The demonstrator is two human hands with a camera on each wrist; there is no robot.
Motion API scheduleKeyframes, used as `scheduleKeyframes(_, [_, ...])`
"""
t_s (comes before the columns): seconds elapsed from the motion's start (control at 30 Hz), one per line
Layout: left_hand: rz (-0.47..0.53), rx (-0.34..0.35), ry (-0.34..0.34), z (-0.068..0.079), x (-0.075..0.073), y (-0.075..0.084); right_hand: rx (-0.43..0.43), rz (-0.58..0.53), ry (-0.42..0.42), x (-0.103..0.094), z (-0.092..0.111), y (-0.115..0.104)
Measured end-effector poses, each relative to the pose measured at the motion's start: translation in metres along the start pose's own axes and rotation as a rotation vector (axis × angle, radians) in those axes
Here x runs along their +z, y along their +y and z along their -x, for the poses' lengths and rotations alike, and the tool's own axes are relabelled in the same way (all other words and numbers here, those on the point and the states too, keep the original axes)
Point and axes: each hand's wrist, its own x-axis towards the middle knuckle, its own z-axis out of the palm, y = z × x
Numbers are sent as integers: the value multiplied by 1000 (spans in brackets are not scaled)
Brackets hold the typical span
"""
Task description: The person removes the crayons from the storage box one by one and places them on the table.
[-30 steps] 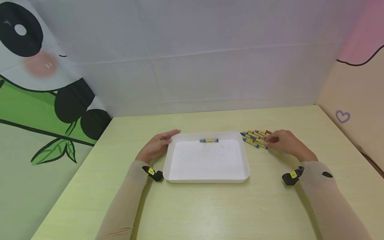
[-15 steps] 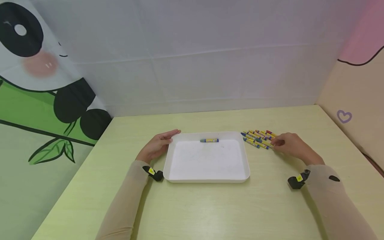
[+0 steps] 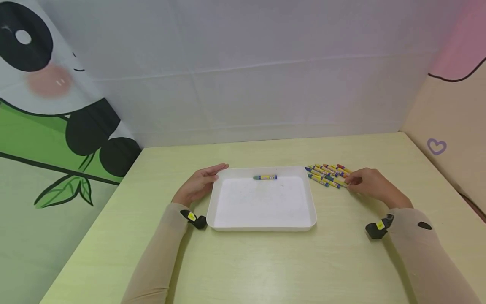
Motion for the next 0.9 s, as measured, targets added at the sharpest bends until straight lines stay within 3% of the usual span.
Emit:
scheduleKeyframes(0.6, [1,-8,-7,5,-2,3,47,-18,-89,-8,0,-7])
scheduleKeyframes(0.9, [3,-9,-11,7,-3,6,54,-2,-80,-12,1,-20])
